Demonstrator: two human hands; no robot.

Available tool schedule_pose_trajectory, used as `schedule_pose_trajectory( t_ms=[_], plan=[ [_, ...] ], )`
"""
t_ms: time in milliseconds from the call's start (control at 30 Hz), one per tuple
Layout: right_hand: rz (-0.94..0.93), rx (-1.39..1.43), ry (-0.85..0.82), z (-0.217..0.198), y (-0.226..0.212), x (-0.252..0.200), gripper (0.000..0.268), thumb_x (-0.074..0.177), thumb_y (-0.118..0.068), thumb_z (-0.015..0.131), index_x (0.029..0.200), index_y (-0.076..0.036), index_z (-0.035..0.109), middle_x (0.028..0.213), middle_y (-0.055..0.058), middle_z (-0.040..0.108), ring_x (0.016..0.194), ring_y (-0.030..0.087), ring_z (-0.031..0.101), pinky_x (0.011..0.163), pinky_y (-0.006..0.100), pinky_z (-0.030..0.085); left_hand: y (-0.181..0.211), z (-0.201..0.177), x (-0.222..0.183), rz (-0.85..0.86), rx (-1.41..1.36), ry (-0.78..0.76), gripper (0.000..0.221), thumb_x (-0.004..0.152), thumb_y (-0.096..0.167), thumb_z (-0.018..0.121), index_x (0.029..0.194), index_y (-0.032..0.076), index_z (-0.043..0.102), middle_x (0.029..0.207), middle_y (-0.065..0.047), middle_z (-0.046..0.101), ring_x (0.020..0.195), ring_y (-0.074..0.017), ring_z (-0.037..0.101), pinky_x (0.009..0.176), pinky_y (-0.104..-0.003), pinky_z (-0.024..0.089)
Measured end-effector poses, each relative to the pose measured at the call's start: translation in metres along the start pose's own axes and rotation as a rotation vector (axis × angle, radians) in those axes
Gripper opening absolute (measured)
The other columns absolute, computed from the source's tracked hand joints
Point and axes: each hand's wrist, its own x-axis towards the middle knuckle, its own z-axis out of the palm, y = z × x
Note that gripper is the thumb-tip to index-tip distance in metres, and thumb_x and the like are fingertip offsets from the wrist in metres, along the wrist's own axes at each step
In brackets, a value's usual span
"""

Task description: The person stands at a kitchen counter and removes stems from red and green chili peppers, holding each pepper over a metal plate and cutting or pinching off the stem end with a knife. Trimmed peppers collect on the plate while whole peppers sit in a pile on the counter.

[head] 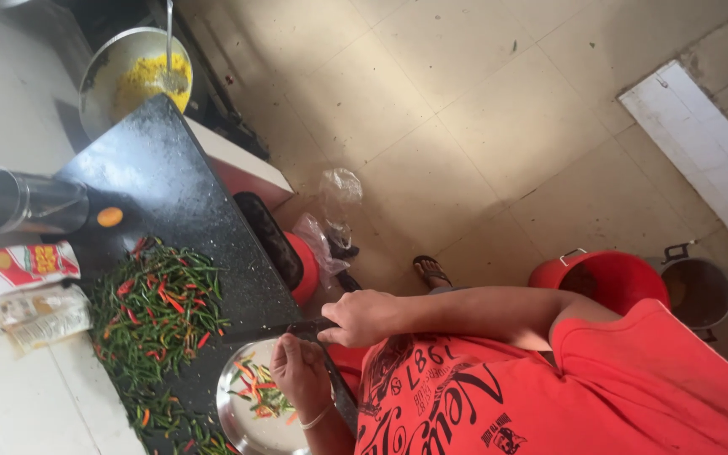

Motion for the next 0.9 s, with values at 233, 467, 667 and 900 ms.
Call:
schedule_pose_trajectory(
  t_ms=[233, 467, 667, 900],
  plan=[
    [-0.049, -0.07, -0.149, 0.01, 0.002, -0.005, 0.05, 0.096, -0.051, 0.055, 0.106, -0.002, 0.064, 0.096, 0.027, 0.072, 0.094, 0.047, 0.068, 0.083, 0.056, 0.052, -0.005, -0.004, -0.028, 0.064, -0.099, 0.108, 0.026, 0.109, 0.021, 0.055, 0.102, -0.002, 0.064, 0.057, 0.003, 0.042, 0.05, -0.0069, 0.036, 0.047, -0.024, 0.034],
    [-0.103, -0.044, -0.225, 0.019, -0.005, 0.001, 0.05, 0.096, -0.05, 0.055, 0.107, -0.002, 0.066, 0.095, 0.028, 0.072, 0.093, 0.047, 0.068, 0.083, 0.056, 0.052, -0.008, -0.002, -0.062, 0.078, -0.156, 0.237, 0.039, 0.109, 0.026, 0.049, 0.13, -0.005, 0.057, 0.064, 0.004, 0.043, 0.054, -0.006, 0.039, 0.05, -0.023, 0.034],
    [-0.099, -0.068, -0.235, 0.033, -0.029, -0.001, 0.053, 0.097, -0.051, 0.055, 0.107, -0.001, 0.066, 0.094, 0.029, 0.071, 0.093, 0.047, 0.068, 0.083, 0.055, 0.052, 0.005, -0.013, -0.075, 0.155, 0.101, 0.37, 0.034, 0.109, 0.017, 0.05, 0.13, -0.006, 0.063, 0.064, 0.003, 0.044, 0.052, -0.0045, 0.036, 0.046, -0.022, 0.029],
    [-0.072, -0.103, -0.289, 0.059, -0.056, 0.004, 0.052, 0.098, -0.049, 0.053, 0.109, 0.0, 0.065, 0.092, 0.027, 0.075, 0.094, 0.044, 0.071, 0.085, 0.052, 0.053, 0.014, -0.057, -0.08, 0.173, 0.161, 0.437, 0.027, 0.108, 0.016, 0.053, 0.113, -0.007, 0.067, 0.062, 0.0, 0.049, 0.05, -0.0045, 0.039, 0.043, -0.022, 0.029]
  ],
)
